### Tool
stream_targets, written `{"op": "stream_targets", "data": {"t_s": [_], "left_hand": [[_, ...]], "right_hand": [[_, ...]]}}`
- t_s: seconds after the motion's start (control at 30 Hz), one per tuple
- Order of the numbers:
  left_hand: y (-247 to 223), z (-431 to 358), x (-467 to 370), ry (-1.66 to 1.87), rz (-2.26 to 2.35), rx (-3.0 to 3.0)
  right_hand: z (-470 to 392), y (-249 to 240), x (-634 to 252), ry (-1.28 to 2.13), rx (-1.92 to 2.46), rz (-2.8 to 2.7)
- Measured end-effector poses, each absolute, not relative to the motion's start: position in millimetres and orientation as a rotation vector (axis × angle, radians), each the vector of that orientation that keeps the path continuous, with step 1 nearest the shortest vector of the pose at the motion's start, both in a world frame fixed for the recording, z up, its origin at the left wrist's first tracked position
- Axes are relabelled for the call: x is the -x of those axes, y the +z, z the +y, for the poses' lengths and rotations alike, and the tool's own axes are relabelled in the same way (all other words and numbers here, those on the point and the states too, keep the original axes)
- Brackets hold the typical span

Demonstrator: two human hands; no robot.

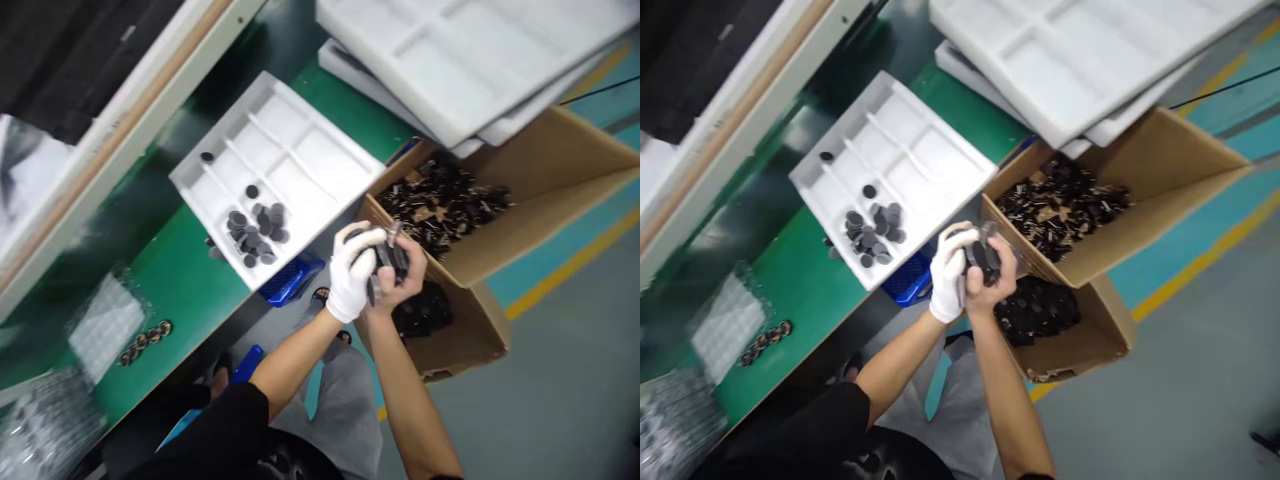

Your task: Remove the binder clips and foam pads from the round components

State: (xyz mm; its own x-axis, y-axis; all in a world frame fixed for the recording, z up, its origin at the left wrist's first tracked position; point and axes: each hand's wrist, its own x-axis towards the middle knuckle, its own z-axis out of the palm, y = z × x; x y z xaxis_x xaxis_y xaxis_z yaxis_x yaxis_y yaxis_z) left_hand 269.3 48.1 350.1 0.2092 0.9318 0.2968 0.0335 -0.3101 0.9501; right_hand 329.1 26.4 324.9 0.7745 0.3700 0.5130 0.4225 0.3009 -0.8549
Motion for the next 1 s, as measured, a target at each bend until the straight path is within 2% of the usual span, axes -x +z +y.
{"op": "stream_targets", "data": {"t_s": [0.17,0.33,0.57,0.87,1.0], "left_hand": [[365.2,128.6,-160.2,1.489,1.316,-1.569],[356.4,184.8,-97.9,1.572,1.501,-1.575],[351.1,212.2,-66.8,1.567,1.559,-1.576],[347.2,204.1,-56.9,1.475,1.567,-1.756],[354.6,212.4,-48.3,1.208,1.506,-2.141]], "right_hand": [[128.3,344.3,-222.8,0.387,1.044,-0.935],[199.3,329.3,-168.6,0.557,0.89,-1.038],[229.5,301.4,-189.3,0.607,0.92,-1.197],[229.2,299.4,-207.8,0.414,1.023,-1.342],[228.4,297.2,-222.4,0.432,1.183,-1.494]]}}
